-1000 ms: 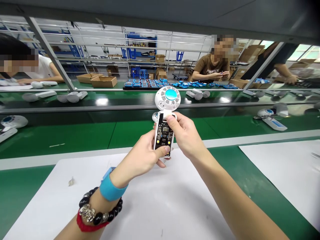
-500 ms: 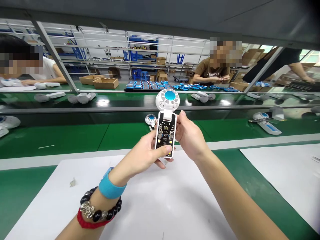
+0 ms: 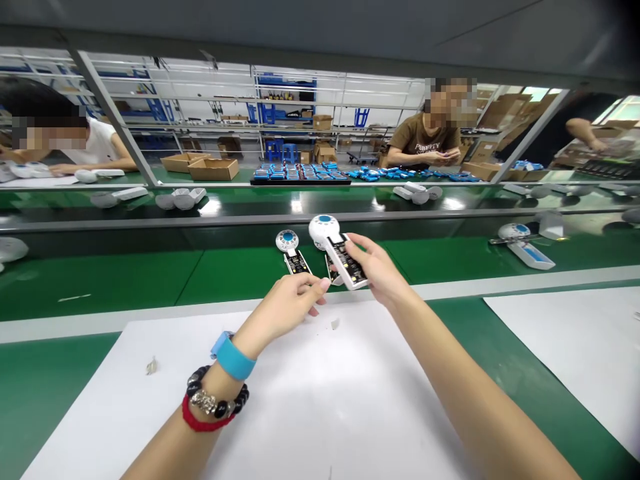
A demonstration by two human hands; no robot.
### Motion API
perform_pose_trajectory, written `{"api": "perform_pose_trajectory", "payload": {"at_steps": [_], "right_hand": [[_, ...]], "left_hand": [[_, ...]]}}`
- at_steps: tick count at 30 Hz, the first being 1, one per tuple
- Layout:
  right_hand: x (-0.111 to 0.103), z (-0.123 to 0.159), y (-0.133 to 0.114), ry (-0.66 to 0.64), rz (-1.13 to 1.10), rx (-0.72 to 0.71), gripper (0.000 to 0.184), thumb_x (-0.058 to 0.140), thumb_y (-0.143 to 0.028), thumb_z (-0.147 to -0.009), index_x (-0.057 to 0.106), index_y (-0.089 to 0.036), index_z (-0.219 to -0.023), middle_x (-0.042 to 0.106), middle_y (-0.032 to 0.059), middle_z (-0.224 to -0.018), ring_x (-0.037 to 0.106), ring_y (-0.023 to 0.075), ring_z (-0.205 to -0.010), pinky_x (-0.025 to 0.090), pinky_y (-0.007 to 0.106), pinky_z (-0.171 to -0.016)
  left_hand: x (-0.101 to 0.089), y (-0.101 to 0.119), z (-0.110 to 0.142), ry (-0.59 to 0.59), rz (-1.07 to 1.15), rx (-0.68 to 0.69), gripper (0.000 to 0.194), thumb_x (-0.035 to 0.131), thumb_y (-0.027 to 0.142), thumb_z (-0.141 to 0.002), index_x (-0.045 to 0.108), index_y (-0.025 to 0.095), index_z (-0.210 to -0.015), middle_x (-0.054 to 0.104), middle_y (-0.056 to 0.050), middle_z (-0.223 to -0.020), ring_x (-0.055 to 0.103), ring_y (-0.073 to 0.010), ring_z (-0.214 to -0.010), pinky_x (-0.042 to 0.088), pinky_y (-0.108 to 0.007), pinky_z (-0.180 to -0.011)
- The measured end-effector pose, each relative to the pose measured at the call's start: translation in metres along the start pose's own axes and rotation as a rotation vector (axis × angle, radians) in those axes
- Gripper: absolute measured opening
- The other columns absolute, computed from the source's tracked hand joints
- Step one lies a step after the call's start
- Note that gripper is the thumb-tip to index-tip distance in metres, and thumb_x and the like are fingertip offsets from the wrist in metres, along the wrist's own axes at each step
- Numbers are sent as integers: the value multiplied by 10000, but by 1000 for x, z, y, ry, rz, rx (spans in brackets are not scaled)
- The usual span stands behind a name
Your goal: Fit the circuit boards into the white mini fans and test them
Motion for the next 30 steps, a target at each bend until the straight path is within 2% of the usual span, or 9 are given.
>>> {"api": "perform_pose_trajectory", "payload": {"at_steps": [3,5,9,12,16,18,23,27,30], "right_hand": [[-34,-20,19,186,164,-65,510,543,-413,-888,512,-168,-1334,708,120,-1095,716,250,-922,584,414,-796],[-49,-30,34,250,248,-100,536,543,-371,-869,514,-143,-1354,654,160,-1229,652,275,-1105,528,456,-943],[-61,-38,60,292,409,-180,531,603,-324,-787,604,-114,-1275,481,200,-1444,522,324,-1279,395,502,-1103],[-62,-41,71,255,486,-220,521,595,-312,-779,619,-121,-1264,469,198,-1456,563,319,-1225,409,513,-1089],[-58,-42,76,145,553,-235,557,521,-334,-851,544,-127,-1367,651,171,-1245,678,266,-1005,521,474,-963],[-54,-41,75,100,606,-246,547,485,-329,-877,535,-120,-1380,663,170,-1238,676,265,-1040,516,467,-976],[-34,-27,65,50,794,-298,497,417,-332,-941,533,-178,-1400,417,139,-1533,445,284,-1383,382,484,-1125],[-8,-13,59,44,991,-314,727,633,-519,-838,461,-176,-1455,236,205,-1603,426,406,-1369,413,563,-1057],[10,-9,53,52,1204,-362,702,631,-481,-850,455,-152,-1446,272,216,-1581,507,382,-1295,487,489,-978]], "left_hand": [[1,-5,-2,3,0,2,338,530,482,-909,610,154,-925,711,-82,-912,675,-183,-731,474,-248,-554],[5,-5,-2,-9,10,34,279,525,416,-914,606,150,-892,709,-77,-886,666,-169,-710,476,-246,-569],[10,-1,-1,-18,34,107,230,514,357,-924,596,149,-870,703,-63,-850,648,-144,-685,483,-237,-603],[12,-2,-2,-19,28,101,229,510,362,-932,596,155,-885,701,-55,-854,649,-142,-698,484,-235,-617],[17,-8,-3,-29,6,83,233,508,369,-931,600,159,-887,700,-59,-859,652,-157,-709,493,-254,-636],[20,-12,-5,-35,-4,80,228,499,359,-931,597,158,-886,703,-64,-864,652,-160,-700,491,-260,-636],[30,-23,-6,-58,-15,107,234,472,360,-938,593,162,-905,706,-68,-878,660,-168,-710,484,-268,-646],[37,-31,-9,-90,-24,162,237,479,360,-941,612,167,-908,705,-59,-892,654,-169,-744,490,-281,-709],[37,-38,-13,-84,-12,169,251,456,361,-945,595,155,-908,697,-63,-870,631,-150,-675,484,-270,-669]]}}
Point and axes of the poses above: each hand's wrist, its own z-axis away from the middle knuckle, its own x-axis out of the palm, y = z × x, the point moved 6 cm from there along -z, towards the middle knuckle
